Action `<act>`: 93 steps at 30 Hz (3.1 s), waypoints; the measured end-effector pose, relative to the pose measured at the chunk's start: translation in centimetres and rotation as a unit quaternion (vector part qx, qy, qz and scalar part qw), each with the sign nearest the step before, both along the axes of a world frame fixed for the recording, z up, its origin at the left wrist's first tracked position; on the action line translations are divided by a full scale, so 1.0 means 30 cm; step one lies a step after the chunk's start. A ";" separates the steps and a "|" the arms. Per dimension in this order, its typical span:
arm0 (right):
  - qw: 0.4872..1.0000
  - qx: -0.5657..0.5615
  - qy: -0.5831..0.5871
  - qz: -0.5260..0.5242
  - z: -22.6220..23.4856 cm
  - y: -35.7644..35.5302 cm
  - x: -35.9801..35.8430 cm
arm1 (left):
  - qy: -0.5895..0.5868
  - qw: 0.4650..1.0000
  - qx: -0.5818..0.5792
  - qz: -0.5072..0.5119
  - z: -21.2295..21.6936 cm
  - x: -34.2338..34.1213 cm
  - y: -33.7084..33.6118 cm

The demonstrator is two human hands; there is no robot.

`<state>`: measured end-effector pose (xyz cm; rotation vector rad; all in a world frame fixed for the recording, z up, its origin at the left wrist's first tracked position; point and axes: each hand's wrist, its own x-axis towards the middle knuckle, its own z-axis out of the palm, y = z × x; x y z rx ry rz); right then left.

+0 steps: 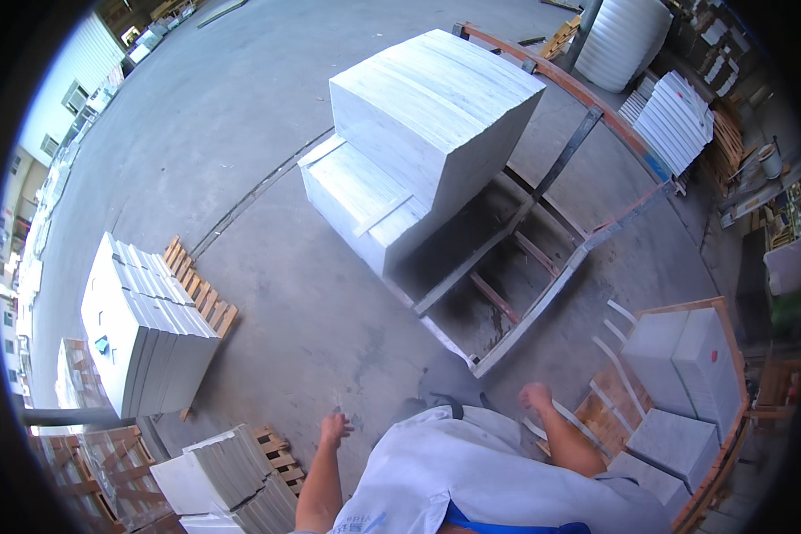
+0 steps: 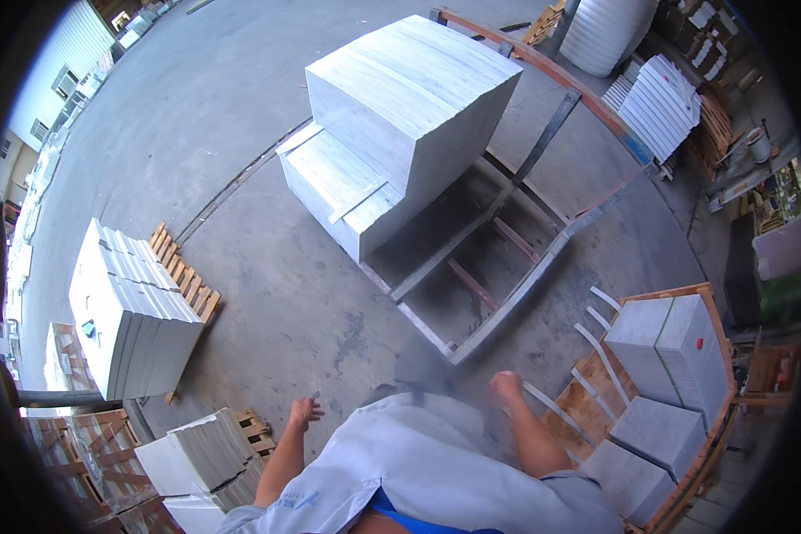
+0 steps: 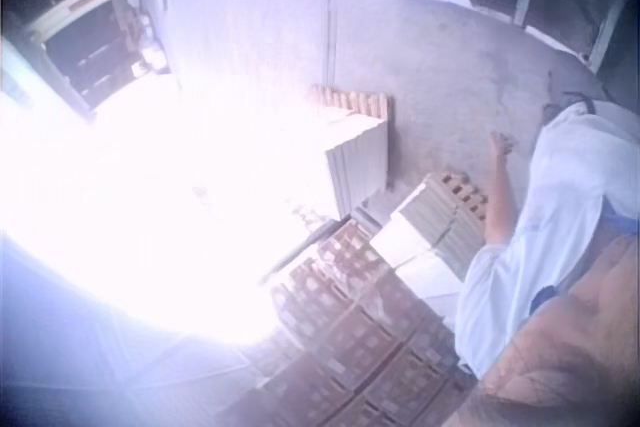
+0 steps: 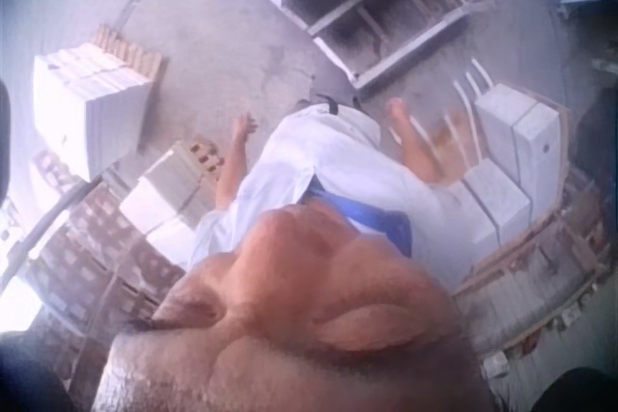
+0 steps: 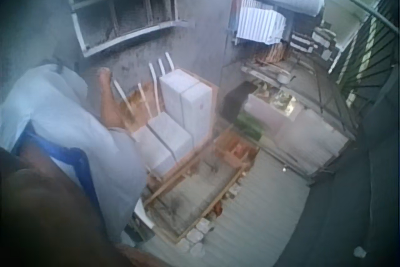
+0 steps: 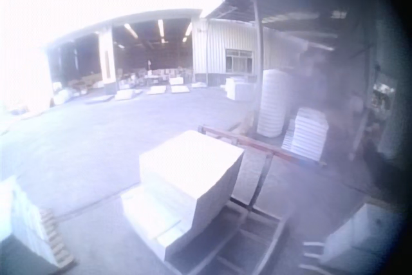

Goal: The person repeatedly picks up stacks of white rectangular panels from a metal cart and places them onto a wooden rack. The person walks back and forth between the cart and the rack, handling the panels by hand and arranging them in neat piles.

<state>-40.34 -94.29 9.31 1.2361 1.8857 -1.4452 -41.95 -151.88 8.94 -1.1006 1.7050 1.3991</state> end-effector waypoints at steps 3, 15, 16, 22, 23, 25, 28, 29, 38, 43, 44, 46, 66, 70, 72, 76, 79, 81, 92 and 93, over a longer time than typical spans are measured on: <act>0.999 0.019 -0.002 0.029 -0.014 -0.023 -0.218 | -0.029 0.998 0.002 0.046 -0.034 0.146 -0.044; 0.980 -0.069 0.181 -0.034 0.136 -0.308 -1.191 | -0.052 0.998 -0.023 -0.022 0.074 -0.452 -0.164; 0.979 -0.066 0.189 -0.031 0.155 -0.327 -1.278 | -0.003 1.000 -0.010 0.009 0.108 -0.590 -0.169; 0.966 -0.016 0.243 -0.085 0.264 -0.391 -1.718 | 0.174 0.983 0.013 0.059 0.285 -1.123 -0.158; 0.964 -0.006 0.250 -0.093 0.274 -0.400 -1.785 | 0.156 0.986 0.023 0.056 0.293 -1.174 -0.155; 0.964 0.022 0.249 -0.091 0.275 -0.413 -1.896 | 0.133 0.989 0.042 0.039 0.290 -1.254 -0.157; 0.964 0.120 0.226 -0.069 0.269 -0.433 -2.045 | 0.063 0.996 0.065 0.014 0.266 -1.395 -0.169; 0.960 0.149 0.229 -0.052 0.270 -0.439 -2.082 | 0.060 0.996 0.065 0.000 0.257 -1.456 -0.176; 0.956 0.246 0.078 -0.142 0.287 -0.598 -2.348 | 0.089 0.983 0.082 -0.140 0.190 -2.322 -0.237; 0.934 0.299 0.082 -0.179 0.293 -0.646 -2.354 | 0.131 0.968 0.100 -0.188 0.197 -2.857 -0.201; 0.935 0.287 0.112 -0.175 0.292 -0.644 -2.352 | 0.160 0.963 0.108 -0.190 0.201 -2.965 -0.184; 0.930 0.288 0.133 -0.186 0.273 -0.646 -2.349 | 0.187 0.959 0.088 -0.194 0.200 -3.204 -0.133; 0.932 0.223 0.104 -0.266 0.113 -0.630 -2.321 | 0.452 0.833 -0.112 -0.299 0.101 -3.903 0.158; 0.926 0.255 0.114 -0.255 0.066 -0.636 -2.308 | 0.470 0.816 -0.153 -0.301 0.090 -3.898 0.143; 0.926 0.257 0.111 -0.253 0.086 -0.652 -2.304 | 0.445 0.831 -0.125 -0.309 0.089 -3.899 0.130; 0.928 0.259 0.105 -0.247 0.179 -0.690 -2.321 | 0.389 0.868 -0.043 -0.307 0.120 -3.878 0.120; 0.908 0.308 0.126 -0.256 0.229 -0.724 -2.332 | 0.388 0.881 -0.042 -0.269 0.173 -3.823 0.128; 0.905 0.305 0.131 -0.265 0.240 -0.742 -2.327 | 0.389 0.882 -0.049 -0.260 0.211 -3.792 0.131; 0.908 0.302 0.097 -0.273 0.212 -0.757 -2.312 | 0.374 0.887 -0.054 -0.266 0.233 -3.753 0.130; 0.909 0.299 0.088 -0.277 0.213 -0.760 -2.317 | 0.381 0.883 -0.059 -0.268 0.231 -3.751 0.132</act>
